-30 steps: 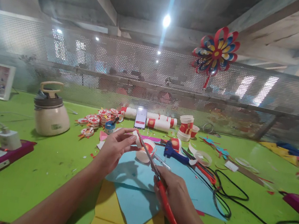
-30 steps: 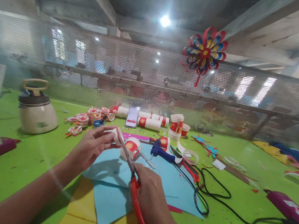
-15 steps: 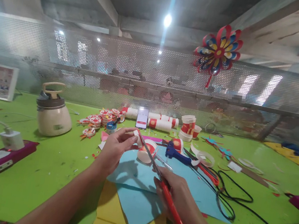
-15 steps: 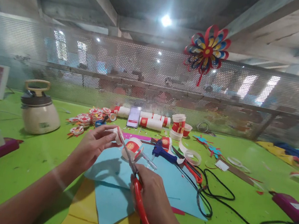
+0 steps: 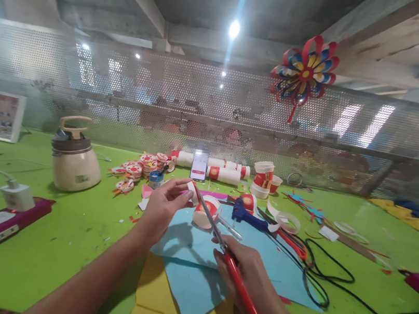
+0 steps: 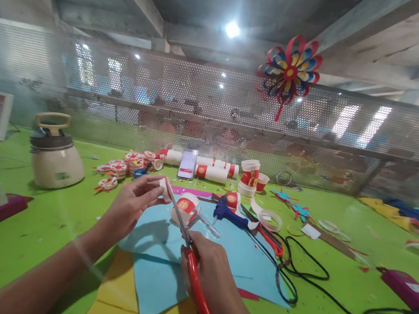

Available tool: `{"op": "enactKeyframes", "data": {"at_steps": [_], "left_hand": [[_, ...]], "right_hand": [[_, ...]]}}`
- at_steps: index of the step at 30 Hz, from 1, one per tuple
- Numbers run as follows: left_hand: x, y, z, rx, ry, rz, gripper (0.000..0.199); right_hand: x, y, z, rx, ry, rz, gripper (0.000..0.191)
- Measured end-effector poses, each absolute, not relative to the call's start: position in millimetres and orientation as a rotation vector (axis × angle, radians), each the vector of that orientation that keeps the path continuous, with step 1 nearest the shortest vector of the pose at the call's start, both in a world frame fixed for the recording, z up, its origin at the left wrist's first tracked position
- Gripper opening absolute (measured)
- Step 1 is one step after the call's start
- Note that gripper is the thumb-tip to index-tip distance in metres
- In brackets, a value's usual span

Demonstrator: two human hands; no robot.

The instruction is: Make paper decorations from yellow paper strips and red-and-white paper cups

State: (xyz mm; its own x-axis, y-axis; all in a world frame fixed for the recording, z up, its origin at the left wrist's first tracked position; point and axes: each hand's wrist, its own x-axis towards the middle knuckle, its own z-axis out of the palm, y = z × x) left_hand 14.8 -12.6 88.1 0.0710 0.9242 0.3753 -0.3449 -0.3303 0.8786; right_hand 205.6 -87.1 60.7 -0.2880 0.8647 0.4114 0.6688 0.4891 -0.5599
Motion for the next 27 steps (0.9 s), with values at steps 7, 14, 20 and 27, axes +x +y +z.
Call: {"op": "enactKeyframes", "data": {"at_steps": [7, 14, 20, 27], "left_hand": [[17.4, -11.1, 86.7, 1.323, 0.738, 1.549, 0.035], [19.0, -12.6, 87.4, 1.35, 0.731, 1.548, 0.034], [18.3, -13.2, 86.6, 1.308, 0.698, 1.529, 0.033], [15.4, -15.2, 94.3, 1.106, 0.555, 1.471, 0.031]], "right_hand": [[202.0, -90.9, 61.6, -1.364, -2.063, 0.294, 0.017], [200.3, -94.4, 63.0, -1.438, -2.073, 0.295, 0.019], [198.3, -94.7, 64.9, -1.497, -2.061, 0.262, 0.017], [200.6, -95.2, 68.0, -1.444, -2.088, 0.166, 0.025]]}}
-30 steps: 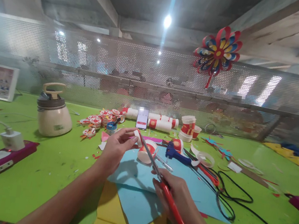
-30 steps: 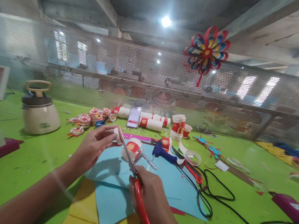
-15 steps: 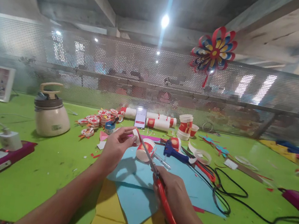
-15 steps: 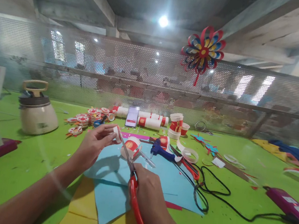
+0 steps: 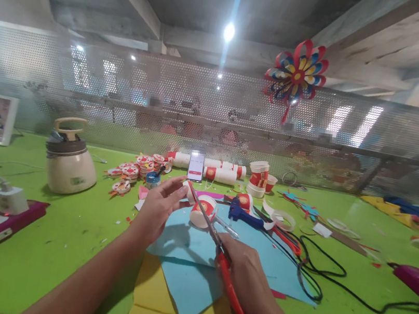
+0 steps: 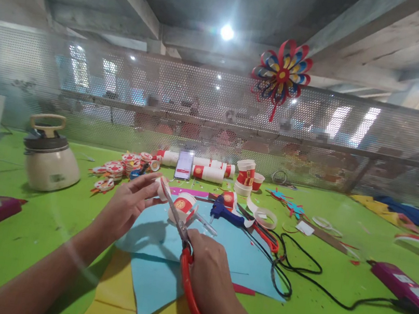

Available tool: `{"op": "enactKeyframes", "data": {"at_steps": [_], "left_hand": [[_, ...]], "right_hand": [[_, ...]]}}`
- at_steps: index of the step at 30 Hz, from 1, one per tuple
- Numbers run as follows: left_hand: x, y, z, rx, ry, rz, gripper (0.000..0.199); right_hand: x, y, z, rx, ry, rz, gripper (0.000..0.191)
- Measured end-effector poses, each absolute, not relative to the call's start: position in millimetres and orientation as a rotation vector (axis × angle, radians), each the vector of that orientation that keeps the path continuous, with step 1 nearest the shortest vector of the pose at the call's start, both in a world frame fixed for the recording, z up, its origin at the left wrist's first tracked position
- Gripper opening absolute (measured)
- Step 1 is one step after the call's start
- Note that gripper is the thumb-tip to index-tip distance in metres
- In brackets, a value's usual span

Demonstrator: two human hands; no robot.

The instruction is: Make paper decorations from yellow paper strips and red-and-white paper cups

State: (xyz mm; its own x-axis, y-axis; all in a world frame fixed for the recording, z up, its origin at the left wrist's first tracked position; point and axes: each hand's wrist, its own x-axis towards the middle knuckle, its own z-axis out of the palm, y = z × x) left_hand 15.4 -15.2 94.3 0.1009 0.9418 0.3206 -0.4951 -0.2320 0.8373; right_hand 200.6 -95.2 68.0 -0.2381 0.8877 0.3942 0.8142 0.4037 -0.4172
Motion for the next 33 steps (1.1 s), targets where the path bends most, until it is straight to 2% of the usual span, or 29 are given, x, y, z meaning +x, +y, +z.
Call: {"op": "enactKeyframes", "data": {"at_steps": [6, 14, 23, 33], "left_hand": [[15.1, -14.8, 93.2, 1.056, 0.538, 1.454, 0.026], [17.4, -14.6, 92.1, 1.1, 0.54, 1.468, 0.025], [17.2, -14.6, 91.7, 1.087, 0.539, 1.458, 0.024], [9.6, -12.2, 93.6, 1.046, 0.545, 1.413, 0.026]], "right_hand": [[203.4, -93.7, 64.3, -1.389, -2.078, 0.199, 0.031], [202.5, -93.7, 67.1, -1.383, -2.059, 0.259, 0.027], [201.6, -93.2, 63.0, -1.445, -2.072, 0.169, 0.022], [204.3, -92.0, 65.0, -1.386, -2.091, 0.218, 0.033]]}}
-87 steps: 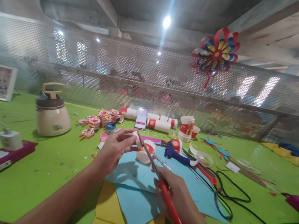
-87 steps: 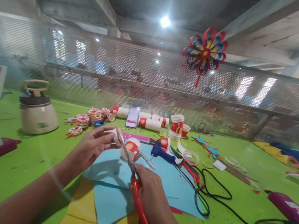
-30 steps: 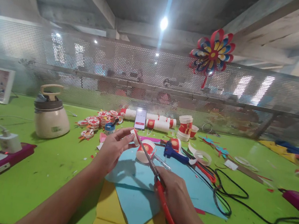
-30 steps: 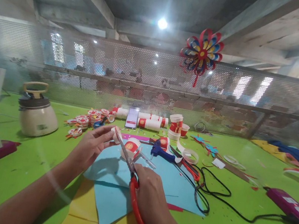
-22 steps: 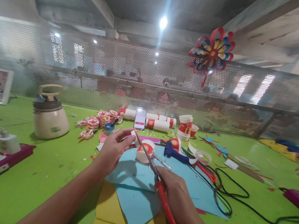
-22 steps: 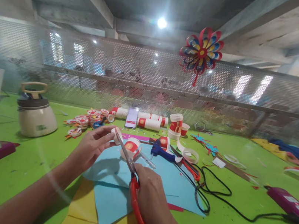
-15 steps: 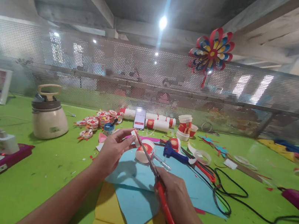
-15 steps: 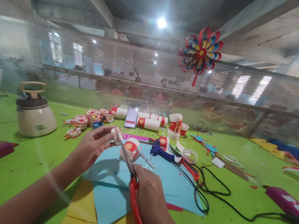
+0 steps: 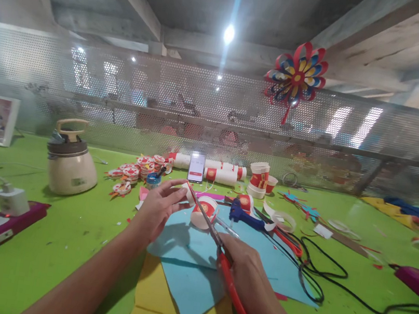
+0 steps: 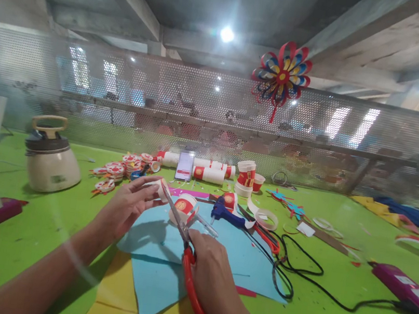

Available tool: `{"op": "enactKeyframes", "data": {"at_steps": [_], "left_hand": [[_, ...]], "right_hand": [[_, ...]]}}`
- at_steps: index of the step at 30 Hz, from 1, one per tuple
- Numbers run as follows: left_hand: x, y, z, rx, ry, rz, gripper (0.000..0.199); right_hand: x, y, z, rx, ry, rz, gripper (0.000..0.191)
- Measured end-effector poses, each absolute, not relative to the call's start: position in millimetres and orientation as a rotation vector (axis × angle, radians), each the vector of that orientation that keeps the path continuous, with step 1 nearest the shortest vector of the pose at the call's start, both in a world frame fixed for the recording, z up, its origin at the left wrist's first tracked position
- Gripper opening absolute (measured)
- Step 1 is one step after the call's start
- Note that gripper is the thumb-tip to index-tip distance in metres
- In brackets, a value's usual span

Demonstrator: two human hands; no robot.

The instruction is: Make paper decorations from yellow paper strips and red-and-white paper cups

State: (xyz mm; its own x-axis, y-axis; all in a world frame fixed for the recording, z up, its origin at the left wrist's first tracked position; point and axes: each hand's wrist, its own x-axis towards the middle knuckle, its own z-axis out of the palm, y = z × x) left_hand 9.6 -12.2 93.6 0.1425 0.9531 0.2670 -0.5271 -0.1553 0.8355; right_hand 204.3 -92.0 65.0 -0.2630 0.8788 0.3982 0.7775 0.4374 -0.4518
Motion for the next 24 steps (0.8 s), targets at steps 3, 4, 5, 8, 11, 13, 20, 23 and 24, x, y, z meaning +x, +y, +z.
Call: {"op": "enactKeyframes", "data": {"at_steps": [3, 4, 5, 8, 11, 13, 20, 23, 24], "left_hand": [[9.0, -11.4, 91.6, 1.059, 0.544, 1.401, 0.027], [9.1, -11.4, 91.2, 1.062, 0.546, 1.402, 0.027], [9.3, -11.7, 91.0, 1.064, 0.549, 1.406, 0.028], [10.5, -12.8, 91.6, 1.068, 0.552, 1.417, 0.029], [12.0, -14.1, 92.8, 1.062, 0.542, 1.417, 0.03], [12.8, -14.6, 93.1, 1.056, 0.54, 1.421, 0.029], [13.7, -14.5, 92.5, 1.053, 0.532, 1.412, 0.026], [12.0, -13.5, 92.3, 1.06, 0.542, 1.417, 0.027], [11.2, -13.1, 92.3, 1.063, 0.541, 1.417, 0.028]], "right_hand": [[205.2, -91.3, 65.0, -1.38, -2.089, 0.242, 0.031], [205.4, -91.4, 65.1, -1.382, -2.091, 0.242, 0.03], [205.5, -91.6, 65.3, -1.387, -2.091, 0.239, 0.03], [205.5, -93.1, 65.8, -1.411, -2.095, 0.224, 0.028], [204.8, -94.3, 66.2, -1.416, -2.09, 0.223, 0.028], [203.9, -94.4, 66.0, -1.42, -2.08, 0.23, 0.027], [201.5, -94.9, 66.2, -1.475, -2.08, 0.238, 0.023], [202.1, -94.9, 66.7, -1.493, -2.089, 0.233, 0.023], [202.6, -94.4, 66.6, -1.483, -2.095, 0.225, 0.023]]}}
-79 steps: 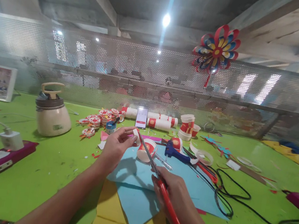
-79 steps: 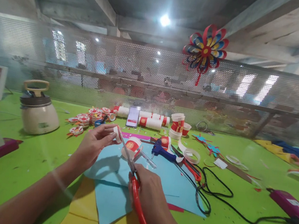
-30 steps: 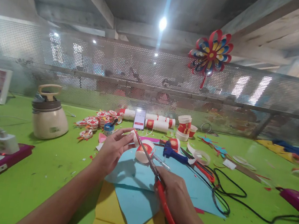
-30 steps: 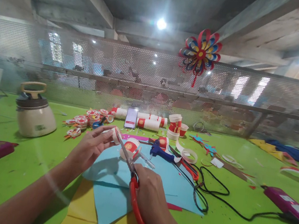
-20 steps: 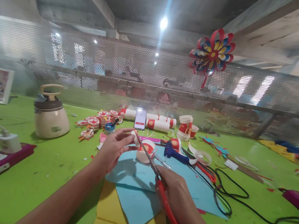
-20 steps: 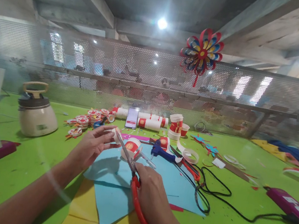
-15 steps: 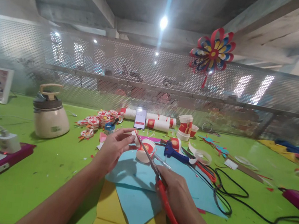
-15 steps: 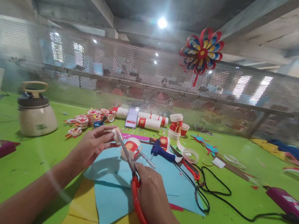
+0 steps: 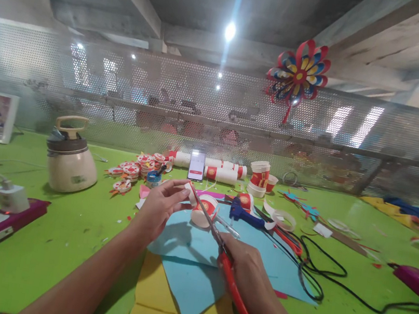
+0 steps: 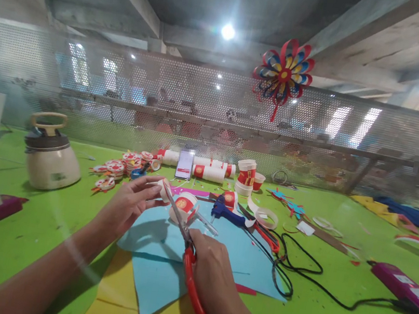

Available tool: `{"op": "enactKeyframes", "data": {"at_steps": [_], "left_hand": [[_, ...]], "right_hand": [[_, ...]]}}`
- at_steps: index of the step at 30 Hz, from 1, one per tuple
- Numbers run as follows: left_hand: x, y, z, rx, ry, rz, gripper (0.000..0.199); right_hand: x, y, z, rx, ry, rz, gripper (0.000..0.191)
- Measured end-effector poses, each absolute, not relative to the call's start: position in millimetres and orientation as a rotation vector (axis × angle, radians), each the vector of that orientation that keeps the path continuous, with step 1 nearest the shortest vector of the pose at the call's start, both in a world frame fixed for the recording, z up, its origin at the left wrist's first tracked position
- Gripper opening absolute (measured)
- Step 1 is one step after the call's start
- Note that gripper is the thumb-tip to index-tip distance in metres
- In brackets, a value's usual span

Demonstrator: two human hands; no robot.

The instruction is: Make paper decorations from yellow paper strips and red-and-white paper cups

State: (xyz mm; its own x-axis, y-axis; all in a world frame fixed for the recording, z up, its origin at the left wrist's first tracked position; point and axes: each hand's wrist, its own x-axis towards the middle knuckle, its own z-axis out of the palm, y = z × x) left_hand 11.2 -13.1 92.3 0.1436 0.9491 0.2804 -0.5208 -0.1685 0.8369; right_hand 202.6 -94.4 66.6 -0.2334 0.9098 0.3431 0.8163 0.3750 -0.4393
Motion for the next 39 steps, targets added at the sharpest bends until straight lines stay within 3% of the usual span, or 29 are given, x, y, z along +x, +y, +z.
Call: {"op": "enactKeyframes", "data": {"at_steps": [13, 32, 39], "left_hand": [[7.5, -14.3, 95.3, 1.069, 0.6, 1.357, 0.033], [10.3, -13.1, 92.1, 0.996, 0.522, 1.371, 0.032], [9.4, -11.4, 91.9, 1.01, 0.536, 1.397, 0.032]], "right_hand": [[206.4, -89.6, 63.3, -1.361, -2.067, 0.276, 0.04], [205.6, -91.7, 63.4, -1.432, -2.051, 0.245, 0.026], [206.2, -89.3, 61.9, -1.364, -2.069, 0.259, 0.03]]}}
